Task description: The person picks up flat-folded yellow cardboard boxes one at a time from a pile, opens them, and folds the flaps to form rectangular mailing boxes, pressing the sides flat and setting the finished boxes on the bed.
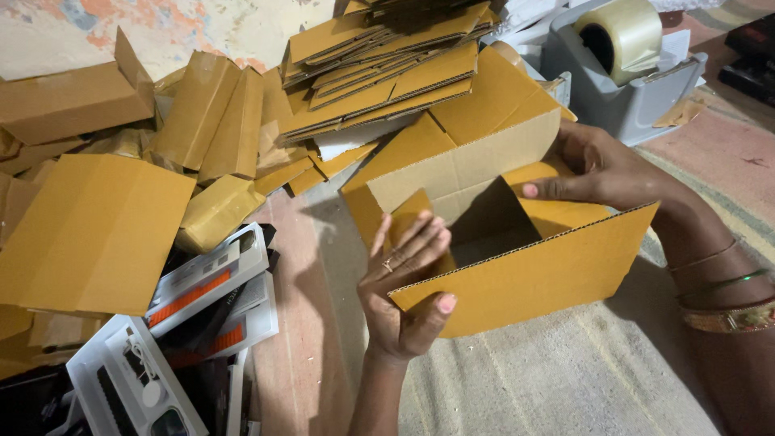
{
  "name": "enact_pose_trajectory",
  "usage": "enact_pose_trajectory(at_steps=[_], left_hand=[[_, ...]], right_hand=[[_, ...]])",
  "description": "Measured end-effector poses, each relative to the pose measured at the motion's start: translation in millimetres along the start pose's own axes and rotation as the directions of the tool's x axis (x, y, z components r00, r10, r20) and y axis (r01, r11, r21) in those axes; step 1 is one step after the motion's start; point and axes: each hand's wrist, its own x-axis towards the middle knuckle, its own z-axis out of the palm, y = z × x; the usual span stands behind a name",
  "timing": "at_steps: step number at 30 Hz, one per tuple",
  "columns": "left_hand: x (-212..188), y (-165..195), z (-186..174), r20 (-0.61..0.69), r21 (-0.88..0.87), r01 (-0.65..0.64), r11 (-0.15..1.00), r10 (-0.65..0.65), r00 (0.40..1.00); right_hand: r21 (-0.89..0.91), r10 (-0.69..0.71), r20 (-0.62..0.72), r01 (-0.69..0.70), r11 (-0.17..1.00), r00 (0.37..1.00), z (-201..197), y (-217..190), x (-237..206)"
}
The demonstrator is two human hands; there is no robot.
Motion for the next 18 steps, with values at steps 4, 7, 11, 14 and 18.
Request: enact_pose_trajectory(at_steps=[4, 7, 11, 14, 18], left_hand=[[3, 5, -6, 0.062, -0.047, 0.023, 0.999, -0.020, 0.998], [4, 8, -9, 0.096, -0.069, 0.047, 0.996, -0.040, 0.995], [2, 7, -9, 0.076, -0.158, 0.085, 0.984, -0.074, 0.994], [-1, 5, -5, 0.028, -0.280, 0.125, 0.952, -0.122, 0.992], [-2, 6, -5, -0.025, -0.305, 0.166, 0.938, -0.182, 0.983]], right_hand=[[-0.068, 0.051, -0.010, -0.051, 0.996, 0.999, -2, -1, 2], [-0.150, 0.079, -0.007, -0.079, 0.986, 0.997, -3, -1, 4], [-0.169, -0.047, 0.000, 0.046, 0.984, 0.999, -7, -1, -1], [-0.207, -0.005, -0.038, -0.003, 0.978, 0.999, -14, -4, -8], [-0.061, -0.105, 0.055, 0.108, 0.992, 0.993, -19, -8, -11]])
